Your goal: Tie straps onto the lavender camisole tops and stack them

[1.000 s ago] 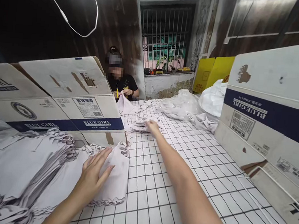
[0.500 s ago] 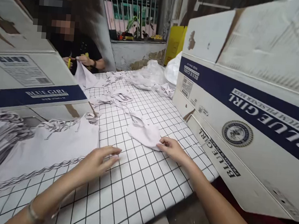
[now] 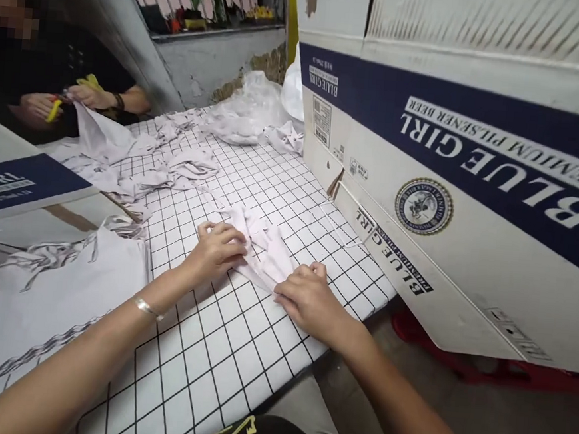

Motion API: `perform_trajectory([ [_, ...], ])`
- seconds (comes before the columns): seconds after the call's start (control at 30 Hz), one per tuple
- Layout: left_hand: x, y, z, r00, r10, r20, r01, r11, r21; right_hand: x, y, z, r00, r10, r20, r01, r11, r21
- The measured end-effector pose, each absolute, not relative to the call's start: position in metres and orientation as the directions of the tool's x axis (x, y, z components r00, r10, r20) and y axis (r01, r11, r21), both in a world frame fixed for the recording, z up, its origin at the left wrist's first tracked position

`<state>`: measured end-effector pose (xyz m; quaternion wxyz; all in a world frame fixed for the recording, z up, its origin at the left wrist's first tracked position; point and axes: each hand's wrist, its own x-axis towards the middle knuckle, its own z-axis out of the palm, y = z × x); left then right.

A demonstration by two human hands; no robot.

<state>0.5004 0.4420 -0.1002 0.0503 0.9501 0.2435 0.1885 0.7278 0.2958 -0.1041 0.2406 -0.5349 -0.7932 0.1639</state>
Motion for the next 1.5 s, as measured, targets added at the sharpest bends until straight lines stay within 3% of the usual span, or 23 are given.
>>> perform_trajectory([
  [0.33,0.443,0.377,-0.095,0.798,0.510,0.320,0.496,-0.859,0.130,0.743,0.318,-0.111,-0.190,0.951,0.242,0.778,0.296,-0.553],
  [0.47,0.436,0.370,-0.094,0.793,0.524,0.311,0.505,-0.851,0.145,0.737,0.328,-0.100,-0.314,0.911,0.267,0.734,0.411,-0.541],
  [0.57,0.431,0.369,-0.096,0.782,0.546,0.300,0.511,-0.838,0.192,0.731,0.328,-0.094,-0.480,0.859,0.178,0.649,0.484,-0.587],
  [0.7,0.423,0.372,-0.090,0.740,0.637,0.213,0.506,-0.737,0.448,0.730,0.328,-0.093,-0.511,0.859,0.022,0.672,0.415,-0.613],
  [0.77,0.422,0.380,-0.077,0.668,0.734,0.121,0.497,-0.562,0.662,0.735,0.333,-0.089,-0.460,0.887,-0.041,0.603,0.279,-0.747],
  [0.83,0.422,0.392,-0.058,0.607,0.793,-0.055,0.445,-0.282,0.850,0.743,0.343,-0.081,-0.419,0.901,-0.116,0.392,0.064,-0.918],
  [0.9,0.425,0.410,-0.038,0.592,0.770,-0.240,0.364,0.011,0.931,0.750,0.360,-0.072,-0.373,0.912,-0.172,0.132,-0.131,-0.982],
  [1.0,0.430,0.439,-0.020,0.579,0.720,-0.383,0.322,0.230,0.918,0.754,0.391,-0.066,-0.282,0.935,-0.215,-0.028,-0.232,-0.972],
  [1.1,0.434,0.465,-0.028,0.503,0.765,-0.402,0.418,0.192,0.888,0.751,0.421,-0.072,-0.215,0.947,-0.240,0.090,-0.225,-0.970],
  [1.17,0.435,0.474,-0.044,0.329,0.898,-0.293,0.546,0.072,0.835,0.748,0.432,-0.080,-0.040,0.983,-0.180,0.291,-0.161,-0.943],
  [1.27,0.436,0.466,-0.068,0.103,0.994,0.045,0.745,-0.108,0.658,0.744,0.428,-0.089,0.171,0.982,0.076,0.613,-0.045,-0.788],
  [1.33,0.434,0.448,-0.078,0.185,0.978,0.098,0.803,-0.208,0.559,0.741,0.413,-0.091,0.065,0.992,0.106,0.686,0.033,-0.727],
  [1.43,0.431,0.418,-0.089,0.352,0.935,0.045,0.827,-0.333,0.453,0.733,0.394,-0.094,-0.149,0.987,0.059,0.708,0.148,-0.691],
  [1.5,0.429,0.406,-0.096,0.362,0.928,0.084,0.855,-0.367,0.368,0.725,0.392,-0.097,-0.156,0.983,0.097,0.759,0.182,-0.626],
])
